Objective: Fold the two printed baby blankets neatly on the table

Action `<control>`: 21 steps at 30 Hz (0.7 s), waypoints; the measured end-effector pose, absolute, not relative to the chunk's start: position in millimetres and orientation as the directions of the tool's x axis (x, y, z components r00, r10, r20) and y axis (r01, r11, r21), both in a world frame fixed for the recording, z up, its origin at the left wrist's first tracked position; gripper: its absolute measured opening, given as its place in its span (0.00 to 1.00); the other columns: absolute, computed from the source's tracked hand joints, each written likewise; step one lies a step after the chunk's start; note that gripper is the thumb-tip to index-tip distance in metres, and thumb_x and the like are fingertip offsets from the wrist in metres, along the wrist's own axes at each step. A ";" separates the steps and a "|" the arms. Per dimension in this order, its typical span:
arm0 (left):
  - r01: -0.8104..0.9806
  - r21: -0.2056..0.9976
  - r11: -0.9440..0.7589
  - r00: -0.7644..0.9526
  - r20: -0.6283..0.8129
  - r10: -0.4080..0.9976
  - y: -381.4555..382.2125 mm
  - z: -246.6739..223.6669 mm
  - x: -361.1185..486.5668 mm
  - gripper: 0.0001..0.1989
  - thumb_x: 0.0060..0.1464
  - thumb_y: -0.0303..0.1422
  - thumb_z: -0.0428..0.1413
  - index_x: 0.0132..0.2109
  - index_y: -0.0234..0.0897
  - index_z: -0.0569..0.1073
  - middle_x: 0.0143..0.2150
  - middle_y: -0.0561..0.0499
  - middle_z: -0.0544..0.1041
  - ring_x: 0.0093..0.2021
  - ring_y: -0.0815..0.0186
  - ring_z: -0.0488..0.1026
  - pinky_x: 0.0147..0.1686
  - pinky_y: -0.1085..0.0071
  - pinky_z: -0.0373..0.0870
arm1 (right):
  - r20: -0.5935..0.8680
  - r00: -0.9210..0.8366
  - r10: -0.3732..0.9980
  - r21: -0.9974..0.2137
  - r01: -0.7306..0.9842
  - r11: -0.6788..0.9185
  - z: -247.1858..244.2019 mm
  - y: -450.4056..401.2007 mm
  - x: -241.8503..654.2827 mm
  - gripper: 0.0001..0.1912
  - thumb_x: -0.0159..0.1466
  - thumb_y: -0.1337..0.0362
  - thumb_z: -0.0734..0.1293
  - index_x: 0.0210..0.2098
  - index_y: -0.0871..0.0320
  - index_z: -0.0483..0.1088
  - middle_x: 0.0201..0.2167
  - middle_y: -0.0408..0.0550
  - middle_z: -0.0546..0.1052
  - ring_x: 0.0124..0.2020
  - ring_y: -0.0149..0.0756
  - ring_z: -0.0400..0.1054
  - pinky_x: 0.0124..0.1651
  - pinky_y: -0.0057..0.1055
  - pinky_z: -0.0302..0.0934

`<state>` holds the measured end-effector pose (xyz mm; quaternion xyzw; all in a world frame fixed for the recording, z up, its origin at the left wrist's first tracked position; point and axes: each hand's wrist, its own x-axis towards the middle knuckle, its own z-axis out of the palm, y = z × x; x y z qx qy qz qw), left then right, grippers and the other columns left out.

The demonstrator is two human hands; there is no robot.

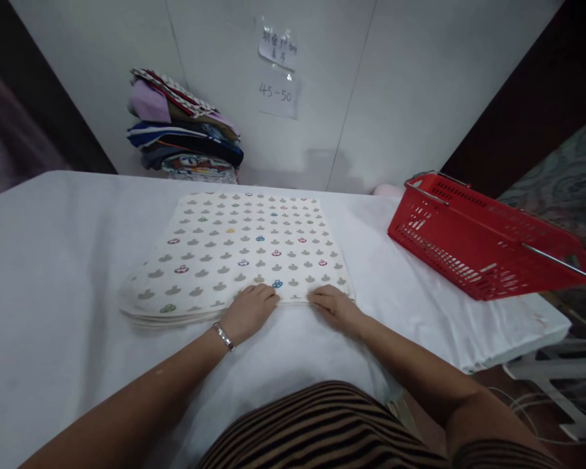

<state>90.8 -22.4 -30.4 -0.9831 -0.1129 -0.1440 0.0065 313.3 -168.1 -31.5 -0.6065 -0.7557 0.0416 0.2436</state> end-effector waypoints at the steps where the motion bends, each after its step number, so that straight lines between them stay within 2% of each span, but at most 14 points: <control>1: 0.222 0.005 -0.975 0.935 0.282 0.215 -21.8 -31.7 90.5 0.10 0.58 0.26 0.47 0.39 0.37 0.72 0.39 0.46 0.73 0.40 0.62 0.68 0.38 0.65 0.63 | 0.357 -0.090 0.930 -0.372 0.899 0.230 -31.2 -172.0 318.8 0.14 0.65 0.67 0.58 0.47 0.54 0.69 0.45 0.51 0.73 0.46 0.37 0.65 0.48 0.36 0.62; 4: 0.217 -0.021 -0.976 0.945 0.256 0.205 -21.0 -33.4 89.9 0.12 0.58 0.24 0.45 0.41 0.36 0.72 0.41 0.46 0.73 0.41 0.61 0.68 0.38 0.65 0.64 | 0.420 0.171 0.891 -0.429 0.903 0.029 -29.4 -183.0 341.3 0.12 0.63 0.68 0.58 0.42 0.56 0.71 0.42 0.52 0.73 0.45 0.38 0.66 0.48 0.37 0.62; 6: 0.211 -0.009 -0.977 0.950 0.238 0.203 -20.7 -32.8 89.9 0.13 0.58 0.23 0.44 0.41 0.36 0.72 0.41 0.46 0.73 0.42 0.61 0.68 0.39 0.65 0.65 | 0.364 0.358 0.860 -0.497 0.856 -0.146 -26.7 -188.4 357.2 0.11 0.62 0.66 0.58 0.38 0.57 0.72 0.38 0.51 0.75 0.40 0.38 0.68 0.44 0.36 0.64; 8: 0.207 0.017 -0.978 0.950 0.237 0.205 -20.0 -32.0 90.4 0.14 0.57 0.23 0.44 0.41 0.36 0.73 0.42 0.45 0.74 0.42 0.61 0.68 0.39 0.65 0.65 | 0.209 0.509 0.835 -0.572 0.756 -0.318 -22.9 -191.7 370.0 0.11 0.62 0.63 0.58 0.35 0.57 0.72 0.32 0.48 0.75 0.33 0.35 0.69 0.37 0.32 0.64; 10: 0.205 0.042 -0.978 0.947 0.242 0.209 -18.8 -32.0 90.9 0.13 0.57 0.23 0.44 0.41 0.36 0.73 0.42 0.44 0.74 0.42 0.61 0.68 0.39 0.64 0.66 | -0.011 0.598 0.801 -0.632 0.617 -0.470 -18.9 -193.1 377.8 0.13 0.62 0.58 0.58 0.32 0.58 0.71 0.25 0.44 0.75 0.27 0.32 0.68 0.30 0.27 0.62; 12: 0.206 0.061 -0.977 0.945 0.245 0.215 -17.4 -32.6 91.1 0.13 0.56 0.23 0.45 0.42 0.36 0.73 0.42 0.44 0.74 0.42 0.60 0.69 0.40 0.63 0.66 | -0.209 0.613 0.762 -0.661 0.486 -0.572 -15.5 -192.7 380.9 0.14 0.61 0.56 0.59 0.29 0.59 0.69 0.21 0.42 0.73 0.21 0.29 0.66 0.23 0.23 0.59; 14: 0.207 0.068 -0.976 0.945 0.242 0.218 -16.5 -33.1 91.0 0.13 0.56 0.24 0.45 0.43 0.36 0.73 0.43 0.45 0.74 0.43 0.60 0.69 0.41 0.63 0.66 | -0.316 0.603 0.732 -0.664 0.411 -0.625 -13.0 -191.1 380.8 0.14 0.61 0.56 0.61 0.26 0.59 0.67 0.19 0.42 0.72 0.18 0.27 0.64 0.19 0.22 0.55; 21: 0.201 0.063 -0.978 0.953 0.220 0.210 -16.3 -30.9 90.7 0.15 0.55 0.23 0.45 0.44 0.35 0.73 0.43 0.45 0.74 0.43 0.59 0.68 0.40 0.63 0.67 | -0.405 0.546 0.734 -0.620 0.426 -0.659 -6.1 -186.3 374.3 0.15 0.58 0.60 0.66 0.18 0.59 0.63 0.13 0.40 0.68 0.13 0.25 0.60 0.17 0.22 0.52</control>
